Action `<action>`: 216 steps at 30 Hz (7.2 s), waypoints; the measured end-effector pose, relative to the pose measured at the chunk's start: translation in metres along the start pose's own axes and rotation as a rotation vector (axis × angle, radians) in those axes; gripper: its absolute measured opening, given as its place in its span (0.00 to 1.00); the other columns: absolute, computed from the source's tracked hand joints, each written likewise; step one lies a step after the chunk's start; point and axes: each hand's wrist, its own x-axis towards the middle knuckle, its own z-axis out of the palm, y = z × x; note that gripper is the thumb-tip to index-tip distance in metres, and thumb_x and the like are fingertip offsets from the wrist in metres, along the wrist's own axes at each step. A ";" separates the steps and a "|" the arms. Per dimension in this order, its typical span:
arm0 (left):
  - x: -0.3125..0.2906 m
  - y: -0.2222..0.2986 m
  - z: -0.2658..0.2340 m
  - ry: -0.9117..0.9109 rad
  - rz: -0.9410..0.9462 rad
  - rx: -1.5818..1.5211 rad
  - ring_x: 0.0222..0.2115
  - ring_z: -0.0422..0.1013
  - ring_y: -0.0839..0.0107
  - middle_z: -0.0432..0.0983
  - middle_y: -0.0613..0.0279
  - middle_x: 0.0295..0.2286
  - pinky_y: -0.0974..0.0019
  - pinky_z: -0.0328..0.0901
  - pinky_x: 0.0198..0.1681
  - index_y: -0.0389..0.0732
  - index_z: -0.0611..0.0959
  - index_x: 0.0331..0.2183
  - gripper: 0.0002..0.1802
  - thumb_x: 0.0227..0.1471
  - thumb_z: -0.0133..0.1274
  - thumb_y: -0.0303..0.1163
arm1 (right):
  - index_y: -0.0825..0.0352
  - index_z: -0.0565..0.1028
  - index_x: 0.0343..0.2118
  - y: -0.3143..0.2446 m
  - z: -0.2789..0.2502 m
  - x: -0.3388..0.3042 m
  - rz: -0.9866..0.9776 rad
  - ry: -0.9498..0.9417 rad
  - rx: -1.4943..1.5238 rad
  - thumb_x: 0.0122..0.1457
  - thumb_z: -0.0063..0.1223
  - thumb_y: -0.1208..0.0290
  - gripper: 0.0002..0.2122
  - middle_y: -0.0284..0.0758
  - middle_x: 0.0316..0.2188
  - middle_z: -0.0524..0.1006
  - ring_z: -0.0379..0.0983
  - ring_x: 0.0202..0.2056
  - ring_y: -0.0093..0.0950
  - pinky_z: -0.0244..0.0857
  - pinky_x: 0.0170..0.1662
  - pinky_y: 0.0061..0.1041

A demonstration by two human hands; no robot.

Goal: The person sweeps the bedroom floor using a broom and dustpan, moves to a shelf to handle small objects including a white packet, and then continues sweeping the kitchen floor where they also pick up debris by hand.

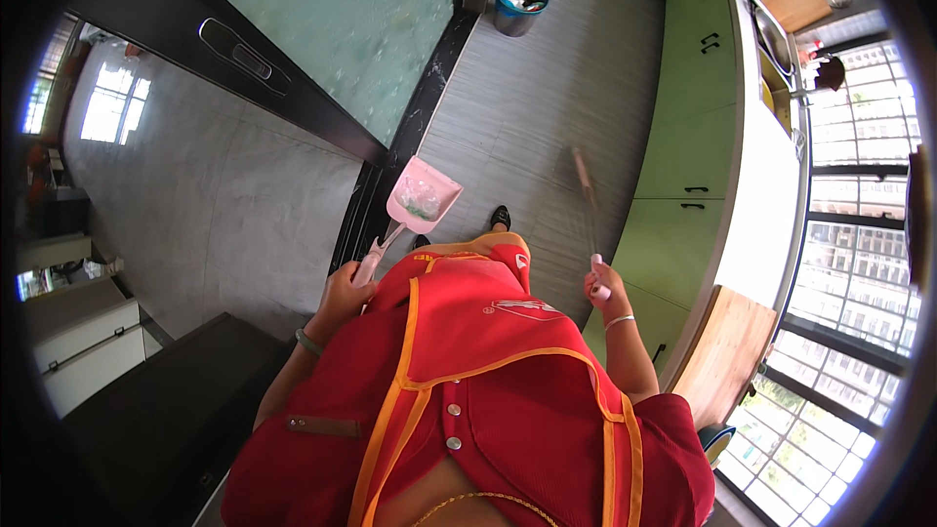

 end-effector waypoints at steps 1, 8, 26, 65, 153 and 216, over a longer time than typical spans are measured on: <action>-0.003 0.003 -0.001 -0.006 -0.026 -0.016 0.20 0.67 0.65 0.69 0.51 0.20 0.64 0.62 0.25 0.31 0.72 0.25 0.16 0.36 0.54 0.33 | 0.58 0.62 0.31 -0.012 -0.003 0.006 0.073 0.012 0.128 0.51 0.43 0.71 0.05 0.28 0.15 0.62 0.60 0.13 0.17 0.56 0.12 0.14; -0.023 0.007 0.008 0.056 -0.167 -0.004 0.20 0.67 0.66 0.68 0.50 0.19 0.64 0.61 0.23 0.32 0.70 0.24 0.14 0.37 0.51 0.34 | 0.63 0.63 0.18 -0.050 0.007 0.069 0.028 0.088 -0.070 0.47 0.47 0.74 0.06 0.30 0.13 0.64 0.62 0.12 0.24 0.59 0.13 0.19; -0.037 -0.046 0.002 0.088 -0.098 0.001 0.21 0.67 0.58 0.68 0.48 0.20 0.61 0.61 0.24 0.33 0.71 0.23 0.17 0.34 0.53 0.37 | 0.68 0.67 0.21 0.044 0.197 -0.001 0.037 -0.456 -0.508 0.46 0.48 0.74 0.04 0.33 0.12 0.66 0.65 0.13 0.24 0.57 0.11 0.21; -0.080 0.079 0.138 0.527 -0.530 -0.685 0.14 0.64 0.77 0.68 0.62 0.16 0.74 0.59 0.15 0.30 0.72 0.27 0.13 0.40 0.50 0.31 | 0.62 0.46 0.56 -0.171 0.125 0.093 -0.193 -0.478 -1.876 0.41 0.41 0.79 0.35 0.37 0.14 0.68 0.65 0.13 0.27 0.58 0.14 0.27; -0.133 0.128 0.251 0.318 -0.331 -0.302 0.14 0.67 0.70 0.68 0.56 0.13 0.67 0.60 0.18 0.32 0.72 0.22 0.11 0.38 0.50 0.32 | 0.72 0.66 0.29 -0.254 -0.197 0.018 -0.302 -0.015 -1.840 0.48 0.47 0.72 0.09 0.37 0.20 0.70 0.68 0.20 0.29 0.64 0.23 0.29; -0.226 0.064 0.298 0.276 -0.073 -0.021 0.24 0.67 0.50 0.69 0.45 0.21 0.58 0.59 0.25 0.33 0.71 0.24 0.14 0.39 0.54 0.35 | 0.69 0.65 0.40 -0.042 -0.032 0.077 -0.532 -0.504 -1.598 0.50 0.40 0.71 0.14 0.34 0.10 0.64 0.62 0.08 0.25 0.57 0.11 0.25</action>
